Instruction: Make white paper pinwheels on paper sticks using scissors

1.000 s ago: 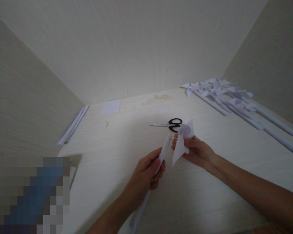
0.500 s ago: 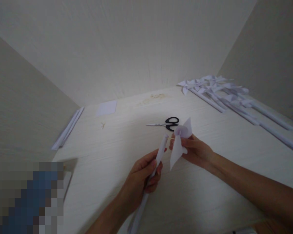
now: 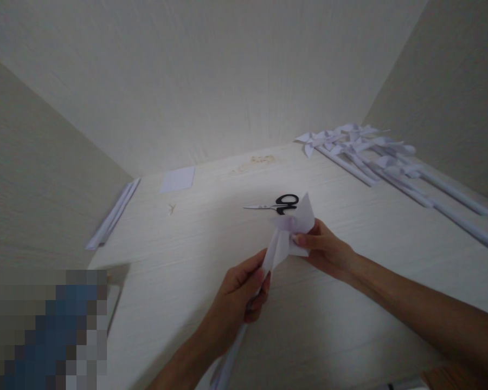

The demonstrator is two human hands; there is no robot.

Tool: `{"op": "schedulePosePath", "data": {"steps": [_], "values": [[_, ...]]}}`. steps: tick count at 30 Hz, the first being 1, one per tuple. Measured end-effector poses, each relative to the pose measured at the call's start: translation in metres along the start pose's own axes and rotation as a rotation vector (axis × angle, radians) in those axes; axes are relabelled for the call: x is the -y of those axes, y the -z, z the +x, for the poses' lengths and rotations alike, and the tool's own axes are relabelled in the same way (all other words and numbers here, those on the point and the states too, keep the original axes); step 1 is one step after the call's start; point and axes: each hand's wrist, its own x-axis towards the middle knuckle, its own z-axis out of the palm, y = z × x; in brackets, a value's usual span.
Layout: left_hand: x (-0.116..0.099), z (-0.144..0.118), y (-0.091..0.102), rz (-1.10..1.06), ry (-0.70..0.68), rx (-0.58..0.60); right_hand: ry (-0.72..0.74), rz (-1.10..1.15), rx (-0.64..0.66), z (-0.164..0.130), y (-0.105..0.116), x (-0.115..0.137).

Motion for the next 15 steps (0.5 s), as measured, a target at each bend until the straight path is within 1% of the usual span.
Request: {"op": "schedulePosePath", "data": {"steps": [6,9,12,15], "values": [[0.0003,0.0006,0.0024,0.022,0.010,0.018,-0.026,-0.013,0.006,0.0009,-0.0044,0.0036],[0.0017,0.0006,0.0019,0.017,0.015,0.007,-0.034,-0.014,0.012,0.0015,-0.0042,0.0030],[0.0044,0.0017,-0.0002,-0.003,-0.004,-0.007,-0.042,-0.024,0.016,0.0026,-0.0028,0.0019],[0.0059,0.0033,-0.0031,-0.057,-0.018,0.017,-0.022,-0.023,0.018,0.0047,-0.0002,0.0044]]}}
